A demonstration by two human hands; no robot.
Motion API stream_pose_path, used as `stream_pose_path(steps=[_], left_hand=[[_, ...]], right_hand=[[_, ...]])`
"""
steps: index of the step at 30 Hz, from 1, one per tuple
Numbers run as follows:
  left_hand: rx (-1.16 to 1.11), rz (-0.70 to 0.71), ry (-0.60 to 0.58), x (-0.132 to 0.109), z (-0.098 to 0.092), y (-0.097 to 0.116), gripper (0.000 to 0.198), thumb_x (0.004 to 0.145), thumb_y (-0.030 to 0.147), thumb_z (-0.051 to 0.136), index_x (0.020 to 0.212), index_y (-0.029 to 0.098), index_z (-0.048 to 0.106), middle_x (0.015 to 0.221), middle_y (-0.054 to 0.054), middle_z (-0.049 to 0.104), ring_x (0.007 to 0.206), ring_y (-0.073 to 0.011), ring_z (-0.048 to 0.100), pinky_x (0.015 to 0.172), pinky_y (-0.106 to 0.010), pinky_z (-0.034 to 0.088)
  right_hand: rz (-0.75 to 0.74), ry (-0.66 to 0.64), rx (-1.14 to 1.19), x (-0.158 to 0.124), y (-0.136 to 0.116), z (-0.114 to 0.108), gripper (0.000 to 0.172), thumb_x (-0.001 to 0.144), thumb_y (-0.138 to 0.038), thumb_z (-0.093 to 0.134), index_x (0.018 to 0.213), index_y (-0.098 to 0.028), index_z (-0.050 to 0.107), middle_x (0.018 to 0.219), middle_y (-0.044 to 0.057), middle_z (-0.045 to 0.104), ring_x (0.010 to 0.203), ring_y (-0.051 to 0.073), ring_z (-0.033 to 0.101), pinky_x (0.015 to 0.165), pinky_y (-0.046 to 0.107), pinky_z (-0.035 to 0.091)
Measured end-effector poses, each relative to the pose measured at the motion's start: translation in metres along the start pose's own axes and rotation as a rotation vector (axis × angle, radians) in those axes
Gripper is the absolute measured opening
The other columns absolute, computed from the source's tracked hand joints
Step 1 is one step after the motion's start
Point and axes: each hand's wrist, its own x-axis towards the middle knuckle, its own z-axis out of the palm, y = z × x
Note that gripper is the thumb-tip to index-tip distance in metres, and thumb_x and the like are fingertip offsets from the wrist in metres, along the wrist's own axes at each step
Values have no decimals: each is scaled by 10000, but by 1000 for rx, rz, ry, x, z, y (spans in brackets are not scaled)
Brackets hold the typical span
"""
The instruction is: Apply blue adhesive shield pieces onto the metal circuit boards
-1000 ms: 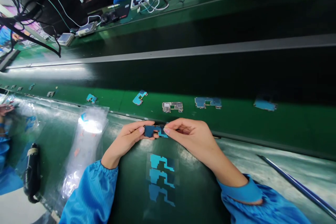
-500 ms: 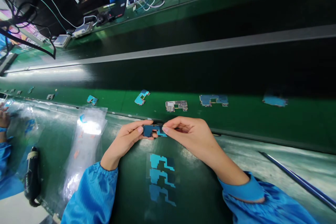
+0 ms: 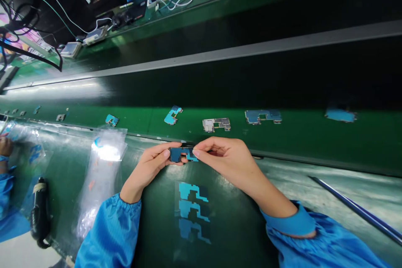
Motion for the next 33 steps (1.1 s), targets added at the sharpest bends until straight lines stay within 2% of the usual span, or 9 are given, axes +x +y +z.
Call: stream_pose_path(steps=[6, 13, 19, 33], left_hand=[[39, -24, 27, 0, 0, 0, 352, 966, 374, 648, 1252, 181, 716, 1107, -121, 776, 1048, -275, 744, 989, -436, 568], [36, 3, 18, 0, -1, -2, 305, 982, 336, 632, 1244, 208, 723, 1081, -92, 779, 1005, -235, 752, 968, -396, 574], [36, -8, 40, 1, 0, -2, 349, 965, 358, 651, 1254, 173, 714, 1084, -117, 777, 1008, -256, 745, 981, -432, 560], [53, 0, 36, 1, 0, -2, 367, 962, 379, 650, 1260, 175, 710, 1099, -122, 768, 1024, -267, 738, 962, -430, 571]], right_hand=[[6, 6, -3, 0, -3, 1, 283, 742, -508, 797, 741, -225, 776, 760, 68, 778, 677, 216, 715, 600, 321, 575], [25, 12, 11, 0, -4, 2, 265, 724, -485, 805, 734, -221, 774, 764, 70, 778, 678, 213, 712, 610, 326, 579], [26, 4, 48, 0, -4, 2, 252, 722, -469, 812, 741, -222, 771, 765, 65, 779, 690, 212, 719, 637, 328, 588], [24, 16, 65, -1, -8, 3, 258, 703, -494, 822, 722, -243, 763, 755, 59, 781, 690, 223, 729, 643, 346, 607]])
